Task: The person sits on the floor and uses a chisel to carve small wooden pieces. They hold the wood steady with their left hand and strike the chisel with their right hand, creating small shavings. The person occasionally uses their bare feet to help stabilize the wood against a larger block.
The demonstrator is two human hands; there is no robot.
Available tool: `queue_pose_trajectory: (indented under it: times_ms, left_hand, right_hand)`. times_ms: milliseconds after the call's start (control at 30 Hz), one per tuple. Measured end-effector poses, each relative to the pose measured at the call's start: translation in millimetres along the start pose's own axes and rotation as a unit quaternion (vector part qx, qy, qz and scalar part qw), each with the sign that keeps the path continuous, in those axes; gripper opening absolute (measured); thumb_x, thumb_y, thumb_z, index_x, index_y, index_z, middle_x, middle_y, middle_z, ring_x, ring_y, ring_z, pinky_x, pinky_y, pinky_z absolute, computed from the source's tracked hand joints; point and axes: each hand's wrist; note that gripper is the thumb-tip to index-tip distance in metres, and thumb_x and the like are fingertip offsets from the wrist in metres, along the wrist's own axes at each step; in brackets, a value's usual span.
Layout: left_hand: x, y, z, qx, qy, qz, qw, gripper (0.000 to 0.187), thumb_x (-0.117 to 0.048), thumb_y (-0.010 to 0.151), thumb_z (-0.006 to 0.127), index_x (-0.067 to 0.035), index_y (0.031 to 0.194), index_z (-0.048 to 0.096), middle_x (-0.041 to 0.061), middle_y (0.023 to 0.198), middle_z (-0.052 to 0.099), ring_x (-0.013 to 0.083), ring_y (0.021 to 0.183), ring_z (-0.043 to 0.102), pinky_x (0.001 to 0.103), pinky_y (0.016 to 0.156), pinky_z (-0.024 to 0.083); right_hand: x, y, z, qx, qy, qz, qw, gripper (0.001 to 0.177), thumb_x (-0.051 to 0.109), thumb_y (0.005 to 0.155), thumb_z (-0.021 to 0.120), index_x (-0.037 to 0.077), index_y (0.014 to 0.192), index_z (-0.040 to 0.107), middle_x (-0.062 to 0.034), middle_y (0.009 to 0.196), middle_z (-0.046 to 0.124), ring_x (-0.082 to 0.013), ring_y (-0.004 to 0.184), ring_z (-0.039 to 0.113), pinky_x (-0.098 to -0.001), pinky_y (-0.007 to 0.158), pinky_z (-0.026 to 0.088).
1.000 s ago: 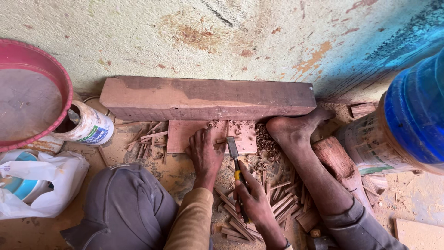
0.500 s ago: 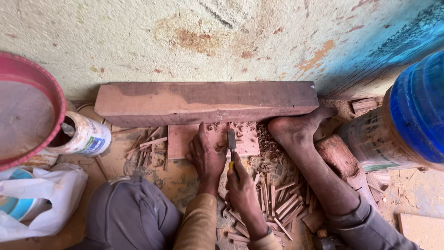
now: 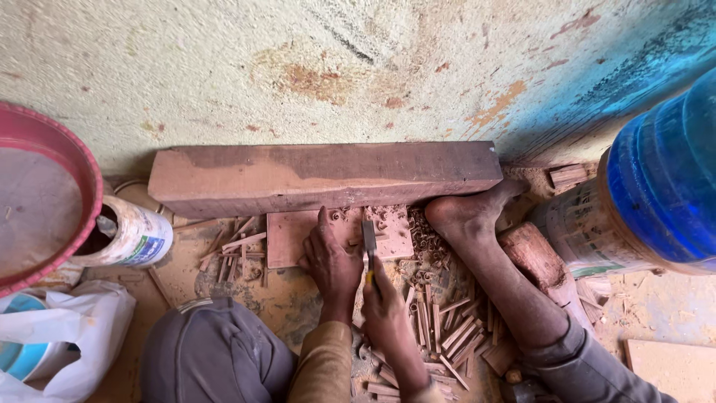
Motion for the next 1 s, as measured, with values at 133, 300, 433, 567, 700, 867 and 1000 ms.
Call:
queue_pose_trajectory:
  times_ms: [133,300,433,567,700,867,1000]
  left_hand:
    - [7,-5,7,-0.007,-0.005,0.023,1.0,0.101,-0.06,0.075,0.08,-0.014,0.155,0.039,0.014,0.133,0.058,0.0356,0.131,0.048,0.059,0.102,0.035]
    - [19,-8,23,-0.05,-0.092,0.128,0.986,0.084,-0.012,0.07,0.084,-0.013,0.148,0.053,0.012,0.141,0.059,0.0329,0.131,0.051,0.05,0.111,0.041]
    - [18,10,44,-0.147,-0.188,0.119,0.964,0.034,0.0,0.086,0.078,-0.018,0.115,0.076,0.006,0.124,0.071,0.0215,0.113,0.067,0.034,0.095,0.06]
    - [14,34,30,-0.111,-0.327,-0.04,0.937,0.022,-0.003,0.091,0.075,-0.014,0.109,0.078,0.004,0.108,0.077,0.0171,0.089,0.071,0.033,0.075,0.06]
    - [0,33,7,-0.084,-0.543,-0.024,0.836,0.017,-0.003,0.094,0.071,-0.009,0.11,0.077,0.009,0.102,0.078,0.0152,0.086,0.074,0.031,0.076,0.064]
    - [-27,26,-45,-0.005,-0.581,-0.004,0.814,0.02,0.0,0.095,0.066,-0.003,0.112,0.076,0.014,0.105,0.079,0.019,0.089,0.075,0.032,0.077,0.064]
    - [-48,18,-93,0.051,-0.502,0.043,0.862,0.026,-0.001,0.095,0.062,-0.004,0.118,0.075,0.016,0.111,0.079,0.0196,0.099,0.077,0.03,0.083,0.066]
  right_hand:
    - [23,14,-4,-0.005,0.11,0.04,0.993,0.057,0.017,0.103,0.05,0.018,0.159,0.041,-0.0014,0.069,0.059,-0.0078,0.049,0.051,-0.0253,0.041,0.046]
    - [29,-35,-47,-0.022,0.293,0.167,0.941,0.059,0.018,0.103,0.048,0.029,0.16,0.037,-0.0027,0.069,0.057,-0.0095,0.044,0.046,-0.0261,0.037,0.04]
    - [9,-78,-77,-0.016,0.234,0.152,0.96,0.058,0.016,0.103,0.051,0.025,0.158,0.034,-0.0056,0.067,0.058,-0.0149,0.041,0.05,-0.029,0.035,0.041]
    - [-8,-97,-93,-0.021,0.233,0.221,0.947,0.062,0.017,0.103,0.052,0.03,0.161,0.035,-0.0085,0.063,0.052,-0.0157,0.041,0.046,-0.0315,0.035,0.039]
    - [-16,-85,-102,-0.022,0.203,0.178,0.963,0.063,0.02,0.101,0.049,0.027,0.161,0.032,-0.0079,0.066,0.057,-0.0146,0.045,0.051,-0.0304,0.04,0.043]
    - [-11,-84,-106,-0.024,0.24,0.178,0.954,0.061,0.026,0.103,0.055,0.028,0.16,0.033,-0.0065,0.067,0.057,-0.0153,0.048,0.05,-0.0308,0.044,0.044]
    - [-13,-88,-106,-0.015,0.231,0.162,0.959,0.062,0.026,0.102,0.057,0.026,0.16,0.036,-0.0069,0.068,0.057,-0.0158,0.048,0.052,-0.0304,0.044,0.043]
Point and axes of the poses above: each hand's wrist, its own y-axis towards the middle knuckle, its own z-axis out of the palm, x = y × z
